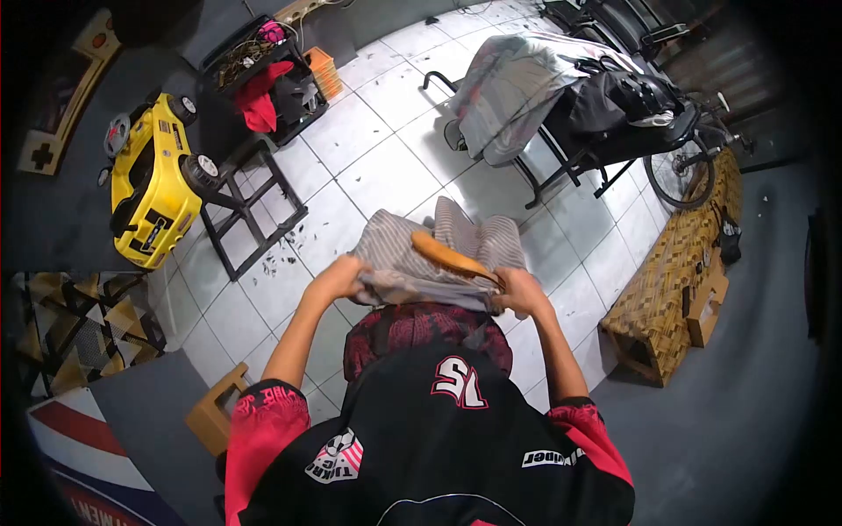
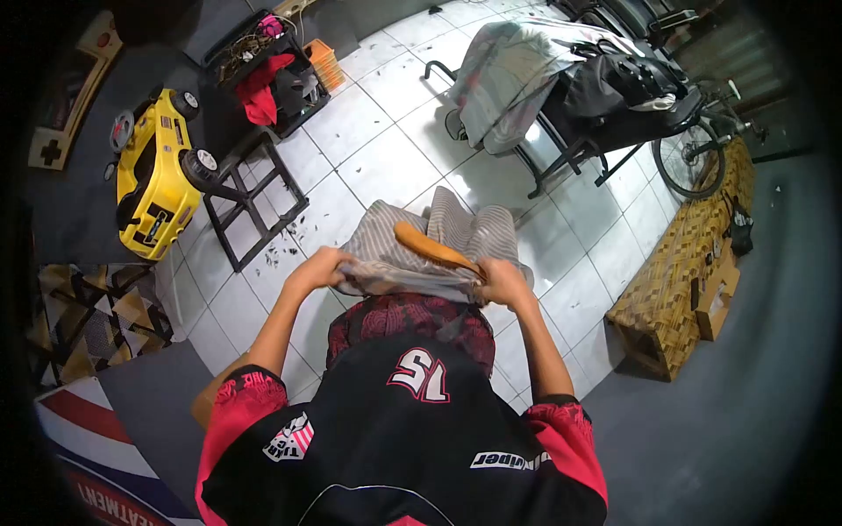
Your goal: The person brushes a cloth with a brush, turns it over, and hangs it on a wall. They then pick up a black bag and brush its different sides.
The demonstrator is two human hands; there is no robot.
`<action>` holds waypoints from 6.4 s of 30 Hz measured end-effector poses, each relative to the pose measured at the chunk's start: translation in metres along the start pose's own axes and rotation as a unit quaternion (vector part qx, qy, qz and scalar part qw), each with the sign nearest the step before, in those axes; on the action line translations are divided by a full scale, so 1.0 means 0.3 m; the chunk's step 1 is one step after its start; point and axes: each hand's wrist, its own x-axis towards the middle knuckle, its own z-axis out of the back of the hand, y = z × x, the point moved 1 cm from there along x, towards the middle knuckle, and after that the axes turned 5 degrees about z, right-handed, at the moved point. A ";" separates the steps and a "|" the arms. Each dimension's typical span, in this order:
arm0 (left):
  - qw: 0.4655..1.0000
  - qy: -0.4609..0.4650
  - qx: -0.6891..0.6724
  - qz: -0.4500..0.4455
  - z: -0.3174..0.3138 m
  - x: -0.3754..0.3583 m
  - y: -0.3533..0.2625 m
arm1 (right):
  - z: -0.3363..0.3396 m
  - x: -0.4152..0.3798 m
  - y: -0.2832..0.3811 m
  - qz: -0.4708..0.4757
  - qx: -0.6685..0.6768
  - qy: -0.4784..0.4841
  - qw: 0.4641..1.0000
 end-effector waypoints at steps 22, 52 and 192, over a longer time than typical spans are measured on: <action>0.976 0.119 -0.116 0.142 -0.330 -0.195 0.221 | -0.287 -0.174 -0.243 -0.025 -0.020 0.133 0.991; 0.975 -0.150 -0.068 0.148 0.319 0.074 -0.032 | 0.158 -0.042 0.042 0.011 0.070 -0.370 0.926; 0.985 0.164 0.023 0.049 -0.119 -0.241 0.254 | -0.384 -0.314 0.271 -0.177 0.196 0.035 0.964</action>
